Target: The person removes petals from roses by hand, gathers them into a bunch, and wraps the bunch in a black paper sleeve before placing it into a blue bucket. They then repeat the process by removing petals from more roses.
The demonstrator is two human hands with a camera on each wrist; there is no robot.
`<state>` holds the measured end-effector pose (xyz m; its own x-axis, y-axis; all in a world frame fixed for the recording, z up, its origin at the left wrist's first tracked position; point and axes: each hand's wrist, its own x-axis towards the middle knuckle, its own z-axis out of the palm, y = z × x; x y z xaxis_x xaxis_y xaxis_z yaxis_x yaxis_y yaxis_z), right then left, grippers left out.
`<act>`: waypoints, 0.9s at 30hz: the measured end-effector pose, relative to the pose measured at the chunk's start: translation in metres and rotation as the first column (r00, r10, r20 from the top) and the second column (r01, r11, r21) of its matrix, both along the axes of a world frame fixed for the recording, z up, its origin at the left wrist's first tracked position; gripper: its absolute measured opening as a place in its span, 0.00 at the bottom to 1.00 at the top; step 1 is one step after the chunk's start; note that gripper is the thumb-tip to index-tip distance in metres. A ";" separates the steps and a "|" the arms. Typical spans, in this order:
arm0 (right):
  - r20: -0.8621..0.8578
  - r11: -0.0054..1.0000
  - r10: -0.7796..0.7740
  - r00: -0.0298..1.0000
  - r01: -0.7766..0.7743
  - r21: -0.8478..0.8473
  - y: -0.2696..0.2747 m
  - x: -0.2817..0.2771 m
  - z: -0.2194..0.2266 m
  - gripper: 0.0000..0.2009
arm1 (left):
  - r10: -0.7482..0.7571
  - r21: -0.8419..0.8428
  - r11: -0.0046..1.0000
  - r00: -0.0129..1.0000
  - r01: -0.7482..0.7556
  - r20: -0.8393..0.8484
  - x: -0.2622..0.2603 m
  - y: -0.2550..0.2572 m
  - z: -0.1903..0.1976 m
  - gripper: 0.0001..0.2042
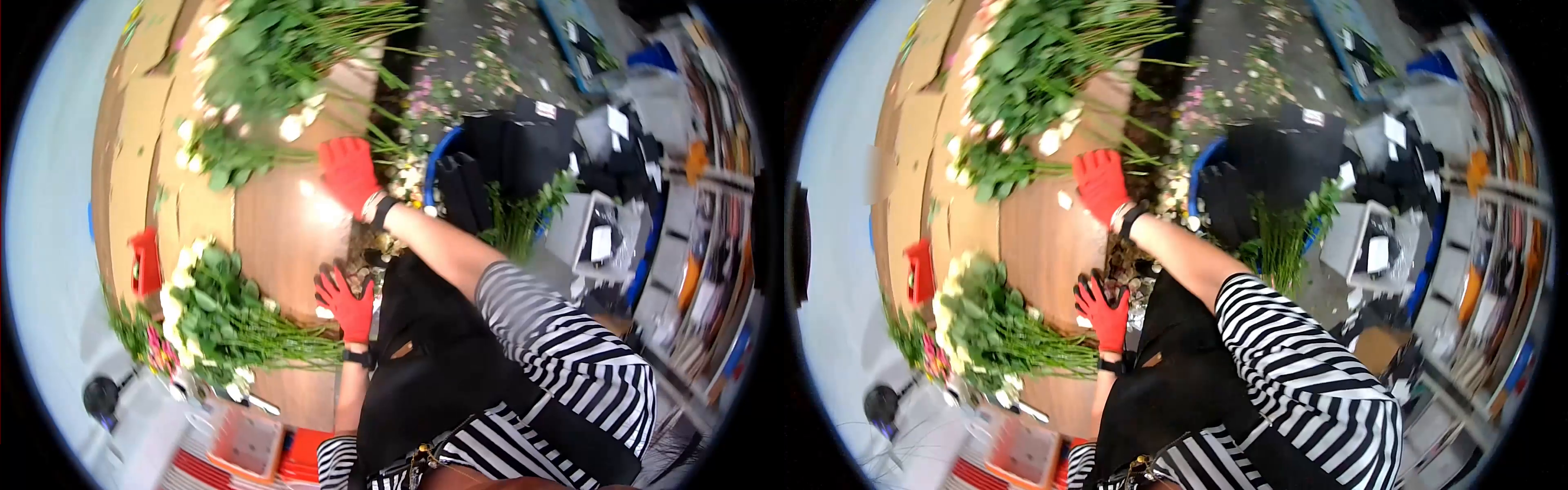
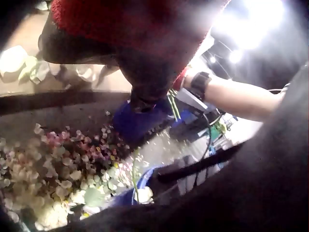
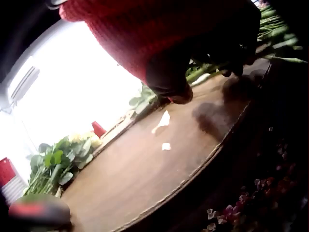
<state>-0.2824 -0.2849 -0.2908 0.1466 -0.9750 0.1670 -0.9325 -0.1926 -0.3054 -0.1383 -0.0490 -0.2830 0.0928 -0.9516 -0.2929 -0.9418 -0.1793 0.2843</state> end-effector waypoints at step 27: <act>-0.219 0.533 -0.824 0.522 0.846 0.013 0.248 -0.381 -0.082 0.61 | -0.053 -0.067 0.998 0.776 0.014 -0.629 -0.173 -0.013 -0.046 0.34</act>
